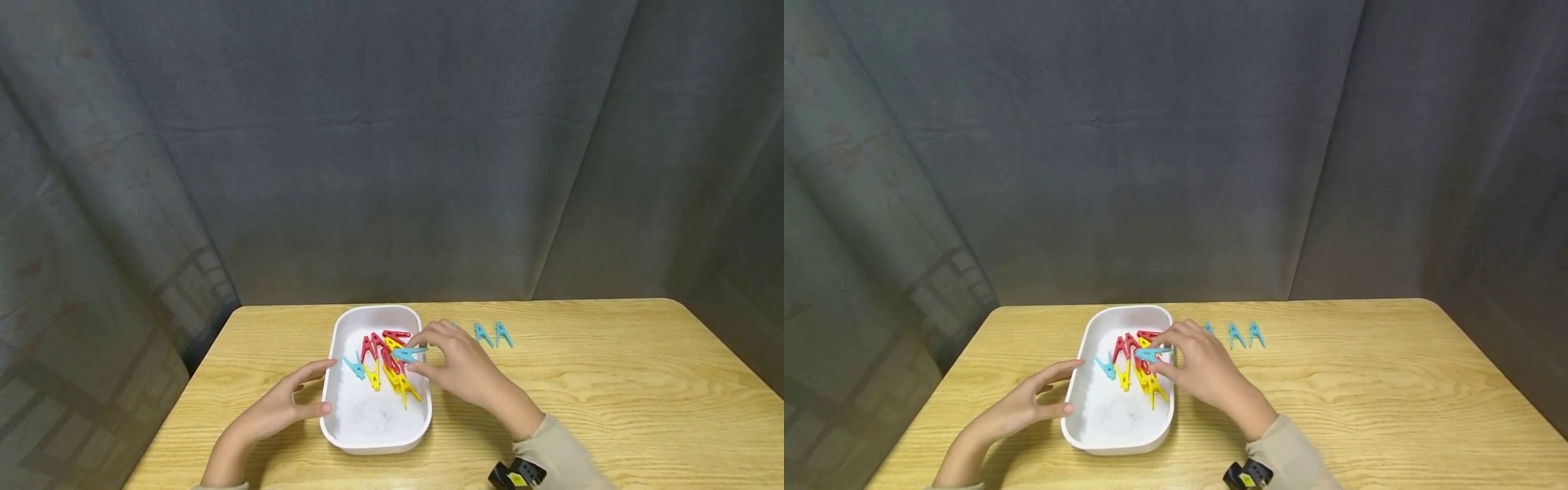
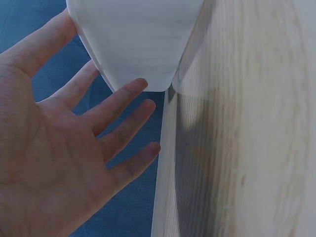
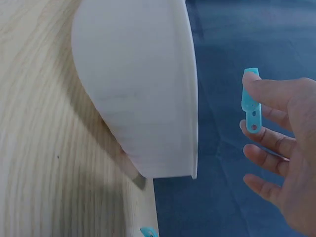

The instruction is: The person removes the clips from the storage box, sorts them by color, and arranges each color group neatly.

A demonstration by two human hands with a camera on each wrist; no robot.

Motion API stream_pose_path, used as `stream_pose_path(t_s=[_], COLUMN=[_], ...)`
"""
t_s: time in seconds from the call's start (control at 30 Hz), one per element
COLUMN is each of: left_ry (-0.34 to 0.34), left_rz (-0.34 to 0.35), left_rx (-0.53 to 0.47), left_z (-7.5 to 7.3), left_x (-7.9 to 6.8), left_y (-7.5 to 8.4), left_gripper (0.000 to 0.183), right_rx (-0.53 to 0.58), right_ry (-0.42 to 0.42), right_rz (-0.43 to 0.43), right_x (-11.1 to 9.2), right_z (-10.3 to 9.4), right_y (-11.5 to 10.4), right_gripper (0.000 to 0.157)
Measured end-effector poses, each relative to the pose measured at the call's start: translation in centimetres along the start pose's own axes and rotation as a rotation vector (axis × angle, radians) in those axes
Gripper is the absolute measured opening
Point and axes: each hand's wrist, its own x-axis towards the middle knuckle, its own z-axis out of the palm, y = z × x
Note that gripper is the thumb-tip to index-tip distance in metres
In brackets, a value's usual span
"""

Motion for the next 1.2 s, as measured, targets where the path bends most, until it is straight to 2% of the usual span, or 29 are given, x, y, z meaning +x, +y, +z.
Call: stream_pose_path(t_s=[0.53, 0.87, 1.2], left_ry=[0.0, -0.008, -0.01], left_rz=[-0.017, 0.011, 0.015], left_rx=[0.0, 0.017, 0.013], left_z=[0.2, 0.1, 0.2], left_x=[0.1, 0.3, 0.2], left_y=[0.3, 0.2, 0.1], left_gripper=[0.066, 0.066, 0.066], right_rx=[0.015, 0.003, -0.016], right_ry=[0.152, 0.163, 0.166], right_rz=[0.119, 0.233, 0.315], right_x=[-0.5, -0.6, -1.5], right_z=[-2.0, -3.3, -4.6], right_y=[2.9, 4.4, 7.1], right_gripper=[0.024, 0.023, 0.026])
